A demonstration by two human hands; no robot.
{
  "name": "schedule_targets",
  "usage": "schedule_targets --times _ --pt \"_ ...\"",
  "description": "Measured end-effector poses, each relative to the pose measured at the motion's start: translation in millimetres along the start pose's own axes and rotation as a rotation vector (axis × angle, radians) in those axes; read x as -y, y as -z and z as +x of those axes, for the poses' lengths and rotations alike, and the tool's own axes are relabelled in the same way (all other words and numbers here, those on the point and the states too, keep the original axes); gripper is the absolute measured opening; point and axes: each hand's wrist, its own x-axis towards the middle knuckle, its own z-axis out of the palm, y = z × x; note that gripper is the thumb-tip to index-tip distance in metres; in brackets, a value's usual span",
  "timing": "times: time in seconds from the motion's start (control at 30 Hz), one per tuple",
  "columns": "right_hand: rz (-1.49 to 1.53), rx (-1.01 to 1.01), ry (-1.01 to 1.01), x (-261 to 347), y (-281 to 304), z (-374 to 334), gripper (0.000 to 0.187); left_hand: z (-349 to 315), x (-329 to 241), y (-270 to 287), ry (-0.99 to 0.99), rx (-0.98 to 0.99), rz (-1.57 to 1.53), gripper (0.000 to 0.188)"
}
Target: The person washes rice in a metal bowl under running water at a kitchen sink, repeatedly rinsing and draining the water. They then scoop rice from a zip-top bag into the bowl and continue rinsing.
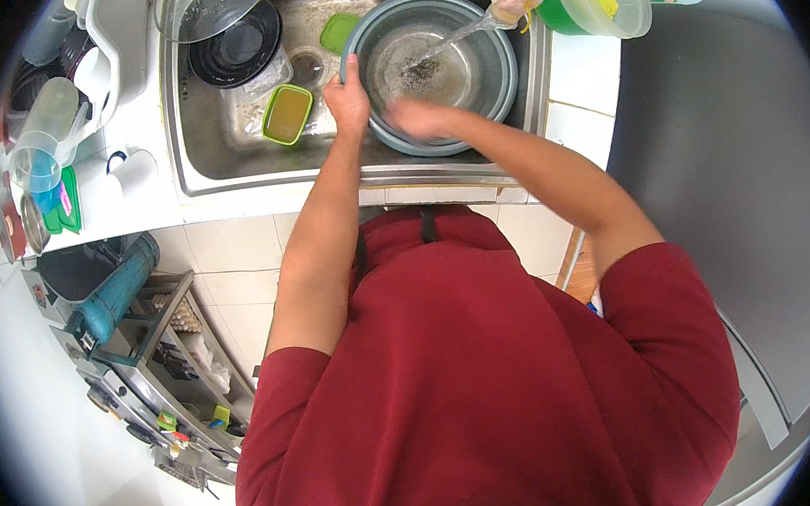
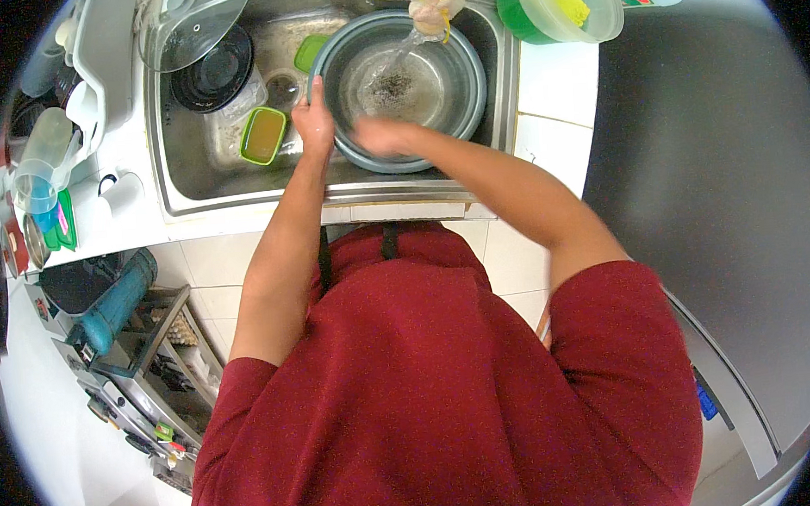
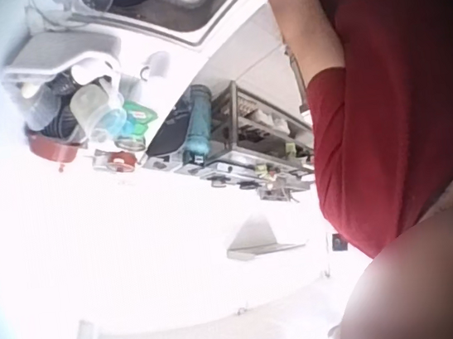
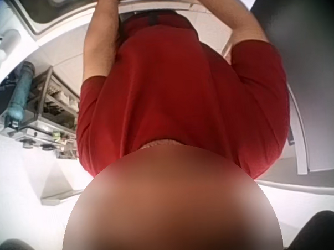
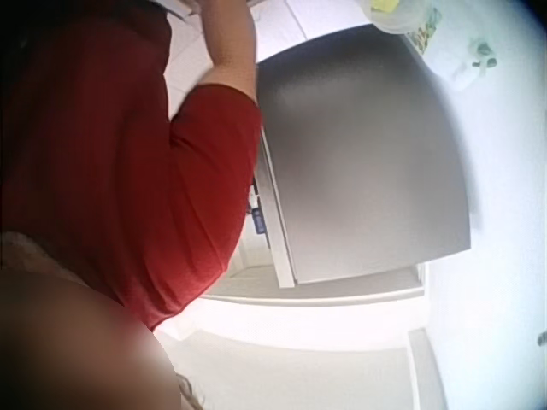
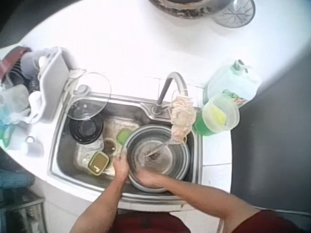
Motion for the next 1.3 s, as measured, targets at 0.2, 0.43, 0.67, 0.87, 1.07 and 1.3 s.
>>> schedule_targets --times 0.2,0.43,0.67,0.87,1.07,1.3 --pt "0.069 -0.032 -0.059 0.1 -7.3 -11.2 0.022 8.1 -2.6 1.1 -0.004 0.013 0.053 0.045" --pt "-0.587 0.304 -0.241 43.7 35.7 -63.3 0.014 24.8 0.7 6.9 -0.134 0.007 0.095 0.053" --pt "-0.566 -0.083 0.144 10.2 -4.6 -68.4 0.016 40.3 -14.5 16.1 -0.127 0.067 0.413 0.063" --pt "-1.122 -0.231 0.475 -76.3 151.9 -28.7 0.025 45.1 -17.7 12.3 -0.144 0.104 0.482 0.067" --pt "-0.931 0.412 0.075 -38.2 19.9 -58.1 0.024 43.8 -15.5 6.8 -0.136 0.138 0.486 0.068" --pt "-1.127 0.206 -0.141 -24.9 105.1 -29.6 0.022 57.6 -20.4 24.3 -0.114 0.412 0.377 0.047"
